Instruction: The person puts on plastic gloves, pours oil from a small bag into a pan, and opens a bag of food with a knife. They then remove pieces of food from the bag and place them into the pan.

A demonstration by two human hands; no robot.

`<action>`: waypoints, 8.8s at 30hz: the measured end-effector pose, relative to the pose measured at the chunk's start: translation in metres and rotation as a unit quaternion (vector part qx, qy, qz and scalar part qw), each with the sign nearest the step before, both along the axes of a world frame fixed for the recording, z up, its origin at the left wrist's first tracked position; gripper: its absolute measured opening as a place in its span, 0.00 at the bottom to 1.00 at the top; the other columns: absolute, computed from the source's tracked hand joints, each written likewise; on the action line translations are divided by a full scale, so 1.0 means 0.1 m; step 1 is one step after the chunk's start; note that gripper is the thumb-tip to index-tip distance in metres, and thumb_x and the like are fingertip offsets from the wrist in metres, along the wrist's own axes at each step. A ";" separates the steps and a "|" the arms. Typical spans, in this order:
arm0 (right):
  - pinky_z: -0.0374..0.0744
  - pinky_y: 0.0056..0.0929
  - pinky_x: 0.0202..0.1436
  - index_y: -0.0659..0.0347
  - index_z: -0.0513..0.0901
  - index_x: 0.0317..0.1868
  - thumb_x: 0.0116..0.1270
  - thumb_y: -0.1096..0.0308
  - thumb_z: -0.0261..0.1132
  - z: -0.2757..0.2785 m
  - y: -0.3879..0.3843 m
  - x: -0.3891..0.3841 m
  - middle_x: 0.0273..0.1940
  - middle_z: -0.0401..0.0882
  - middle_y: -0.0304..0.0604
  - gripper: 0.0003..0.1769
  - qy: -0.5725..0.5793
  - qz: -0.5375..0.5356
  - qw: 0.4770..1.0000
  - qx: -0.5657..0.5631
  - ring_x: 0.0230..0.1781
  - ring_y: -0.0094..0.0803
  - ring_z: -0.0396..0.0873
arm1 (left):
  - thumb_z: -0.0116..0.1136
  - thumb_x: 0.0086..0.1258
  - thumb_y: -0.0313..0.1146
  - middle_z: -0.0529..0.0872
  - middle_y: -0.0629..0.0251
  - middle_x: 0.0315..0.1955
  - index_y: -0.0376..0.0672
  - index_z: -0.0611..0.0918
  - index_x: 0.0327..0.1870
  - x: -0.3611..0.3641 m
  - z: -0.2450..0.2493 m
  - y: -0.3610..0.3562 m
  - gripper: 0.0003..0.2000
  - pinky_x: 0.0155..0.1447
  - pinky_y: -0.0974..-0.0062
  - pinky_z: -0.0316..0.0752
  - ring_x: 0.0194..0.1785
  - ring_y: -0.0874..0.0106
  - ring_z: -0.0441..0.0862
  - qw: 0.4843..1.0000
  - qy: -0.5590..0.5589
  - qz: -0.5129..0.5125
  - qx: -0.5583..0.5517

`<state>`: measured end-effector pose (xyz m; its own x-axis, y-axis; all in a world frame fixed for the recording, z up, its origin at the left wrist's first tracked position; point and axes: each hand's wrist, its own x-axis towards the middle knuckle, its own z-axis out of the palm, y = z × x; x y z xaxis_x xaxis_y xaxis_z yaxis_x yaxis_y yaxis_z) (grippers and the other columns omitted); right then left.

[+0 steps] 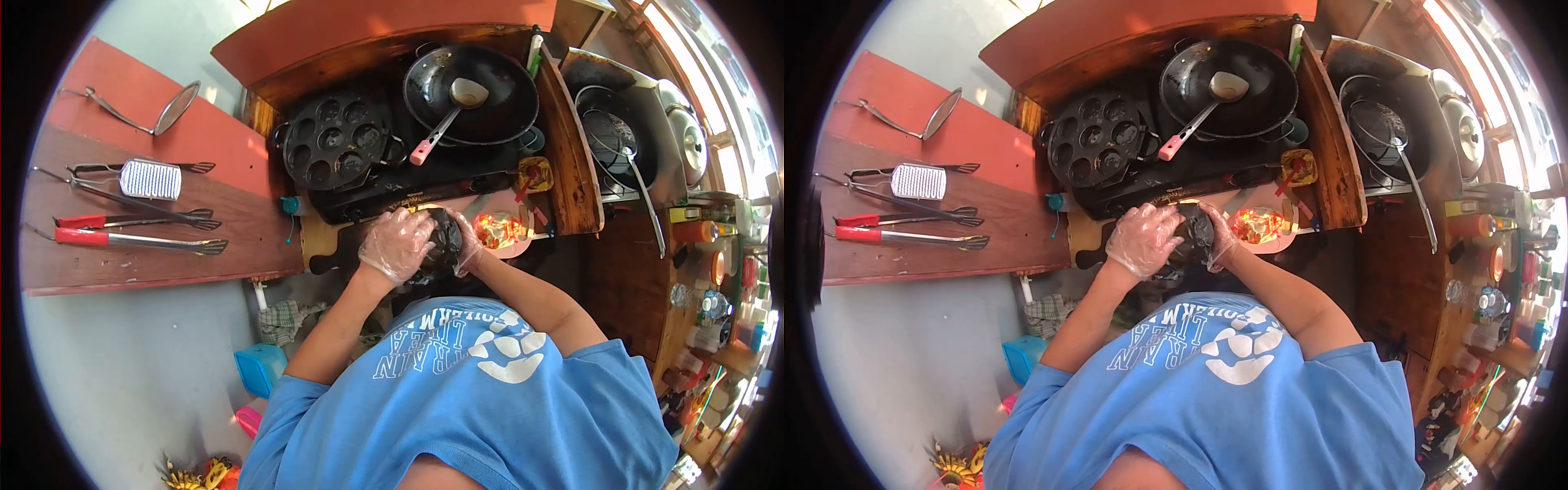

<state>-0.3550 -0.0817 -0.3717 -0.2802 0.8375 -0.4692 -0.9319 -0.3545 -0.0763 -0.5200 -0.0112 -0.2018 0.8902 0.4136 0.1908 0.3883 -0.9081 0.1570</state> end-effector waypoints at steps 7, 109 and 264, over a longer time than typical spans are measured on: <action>0.82 0.45 0.58 0.59 0.84 0.53 0.70 0.47 0.58 0.29 -0.15 0.19 0.48 0.88 0.46 0.25 -0.008 -0.013 1.000 -0.017 0.46 0.42 0.86 | 0.65 0.63 0.56 0.88 0.44 0.39 0.34 0.85 0.44 0.34 0.26 -0.02 0.28 0.54 0.55 0.79 0.46 0.49 0.86 0.934 0.243 0.120 -0.231; 0.71 0.43 0.65 0.65 0.84 0.53 0.62 0.37 0.56 1.55 0.08 2.10 0.54 0.82 0.64 0.38 -0.746 0.089 0.639 -0.166 0.61 0.56 0.77 | 0.50 0.71 0.42 0.86 0.42 0.43 0.34 0.87 0.39 2.47 1.22 2.50 0.19 0.59 0.56 0.77 0.50 0.48 0.84 0.980 0.185 0.066 0.036; 0.67 0.38 0.27 0.58 0.77 0.23 0.63 0.70 0.67 1.24 1.81 0.59 0.22 0.72 0.40 0.11 -0.305 -0.207 0.919 -0.145 0.22 0.31 0.67 | 0.52 0.70 0.43 0.88 0.45 0.32 0.39 0.86 0.33 1.25 0.14 0.93 0.17 0.44 0.50 0.82 0.37 0.46 0.87 0.975 0.051 0.215 -0.022</action>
